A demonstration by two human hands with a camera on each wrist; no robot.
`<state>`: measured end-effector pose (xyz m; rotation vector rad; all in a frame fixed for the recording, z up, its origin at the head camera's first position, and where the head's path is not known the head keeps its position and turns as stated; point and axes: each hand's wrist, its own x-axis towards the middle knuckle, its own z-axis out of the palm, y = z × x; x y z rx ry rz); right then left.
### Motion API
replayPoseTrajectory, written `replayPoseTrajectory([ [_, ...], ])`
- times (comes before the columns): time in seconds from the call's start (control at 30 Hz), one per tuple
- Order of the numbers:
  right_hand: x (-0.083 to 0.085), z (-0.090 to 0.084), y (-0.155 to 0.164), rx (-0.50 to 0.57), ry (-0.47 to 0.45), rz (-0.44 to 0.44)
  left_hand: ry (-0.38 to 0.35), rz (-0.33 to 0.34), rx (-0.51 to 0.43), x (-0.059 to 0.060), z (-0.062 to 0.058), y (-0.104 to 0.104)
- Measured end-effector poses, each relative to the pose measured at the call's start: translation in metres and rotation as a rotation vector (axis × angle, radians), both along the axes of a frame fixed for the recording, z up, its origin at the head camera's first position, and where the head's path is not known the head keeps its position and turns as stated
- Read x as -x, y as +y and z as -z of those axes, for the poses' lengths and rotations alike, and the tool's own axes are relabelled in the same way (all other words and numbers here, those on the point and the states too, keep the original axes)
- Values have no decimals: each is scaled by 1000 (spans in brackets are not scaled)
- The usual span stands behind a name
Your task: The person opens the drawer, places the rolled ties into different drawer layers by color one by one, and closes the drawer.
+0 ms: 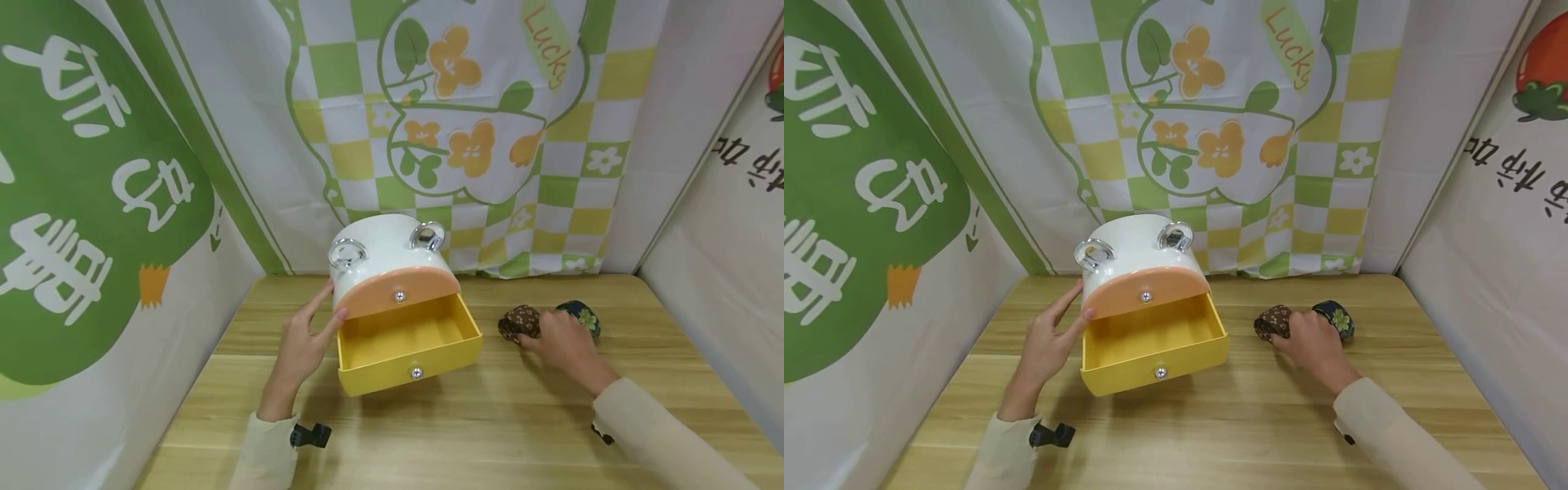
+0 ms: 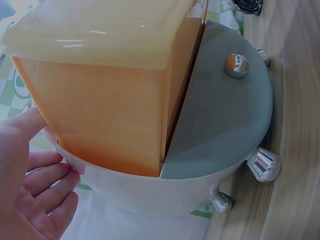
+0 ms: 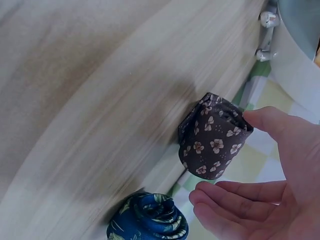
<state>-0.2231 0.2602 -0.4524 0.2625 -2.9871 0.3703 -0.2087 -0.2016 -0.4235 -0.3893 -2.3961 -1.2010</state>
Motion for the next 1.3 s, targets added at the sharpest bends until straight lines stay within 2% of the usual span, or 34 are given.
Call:
replayPoseTrajectory([
  [0.27, 13, 5, 3, 9, -38, 11, 1, 5, -6, 0, 0, 0],
  [0.6, 25, 14, 3, 52, -144, 57, -4, 4, -10, -1, 1, 0],
  [1.0, 34, 24, 5, 76, -185, 77, -9, -2, -6, 0, 0, 0],
  [1.3, 35, 26, 6, 73, -167, 73, -11, -2, -6, 0, 0, 0],
])
